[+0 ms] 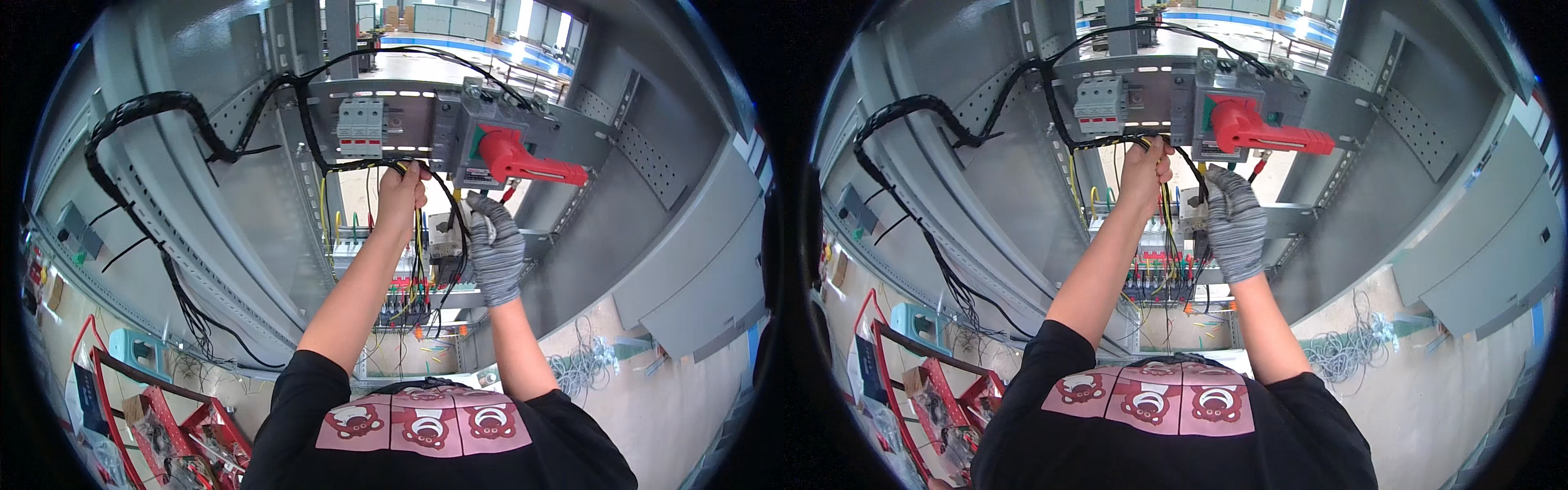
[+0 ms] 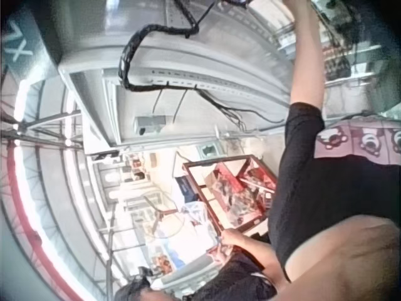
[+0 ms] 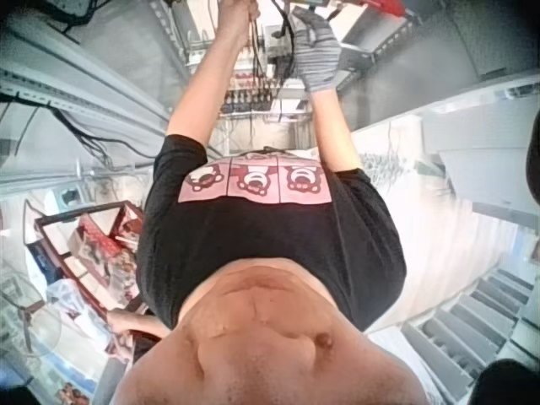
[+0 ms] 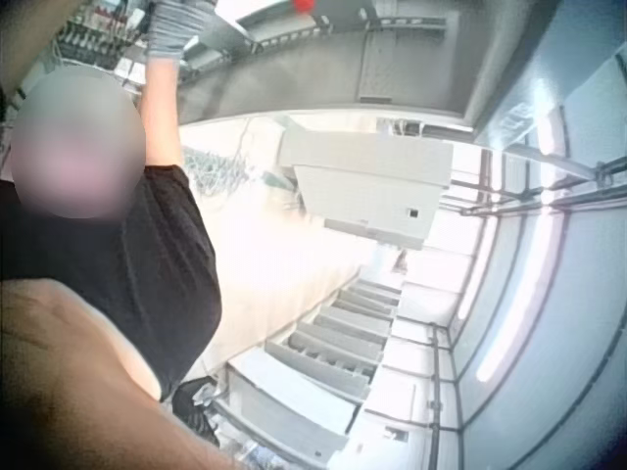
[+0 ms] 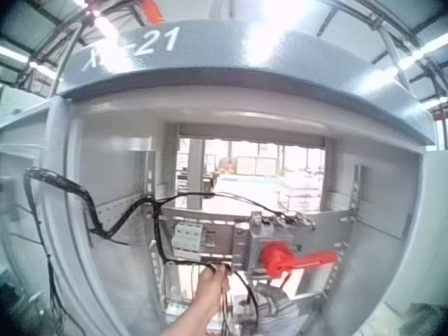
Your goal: The person works inside an open electrical cabinet, organizing and connecting multiple colored wires to terminal blocks. They use a red crimping tool to secure connections and route wires along the cabinet frame. A second person is visible nearby, occasionally handling documents or tools.
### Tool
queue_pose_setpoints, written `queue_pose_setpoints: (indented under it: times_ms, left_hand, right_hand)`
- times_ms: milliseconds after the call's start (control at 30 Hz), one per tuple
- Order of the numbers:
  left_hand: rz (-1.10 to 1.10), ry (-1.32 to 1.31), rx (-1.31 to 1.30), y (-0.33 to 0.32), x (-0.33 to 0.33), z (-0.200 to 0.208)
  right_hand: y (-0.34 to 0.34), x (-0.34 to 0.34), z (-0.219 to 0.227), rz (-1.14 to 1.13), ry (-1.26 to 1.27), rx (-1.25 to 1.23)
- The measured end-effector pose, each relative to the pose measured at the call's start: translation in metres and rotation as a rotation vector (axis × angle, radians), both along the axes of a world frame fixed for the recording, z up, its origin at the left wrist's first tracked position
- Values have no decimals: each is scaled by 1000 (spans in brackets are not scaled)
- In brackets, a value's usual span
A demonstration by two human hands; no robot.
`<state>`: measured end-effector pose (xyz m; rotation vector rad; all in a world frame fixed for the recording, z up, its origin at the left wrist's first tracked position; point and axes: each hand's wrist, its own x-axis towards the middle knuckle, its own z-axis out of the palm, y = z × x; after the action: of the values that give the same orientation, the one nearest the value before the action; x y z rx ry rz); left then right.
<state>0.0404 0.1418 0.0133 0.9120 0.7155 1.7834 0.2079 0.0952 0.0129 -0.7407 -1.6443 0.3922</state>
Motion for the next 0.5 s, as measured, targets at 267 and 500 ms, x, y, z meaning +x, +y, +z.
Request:
queue_pose_setpoints:
  times_ms: [267, 500]
  left_hand:
    - [36, -47, 25, 1, 8, 6]
    - [46, -80, 12, 1, 9, 7]
  right_hand:
    - [8, 47, -16, -139, 71, -82]
    - [9, 50, -19, -90, 64, -161]
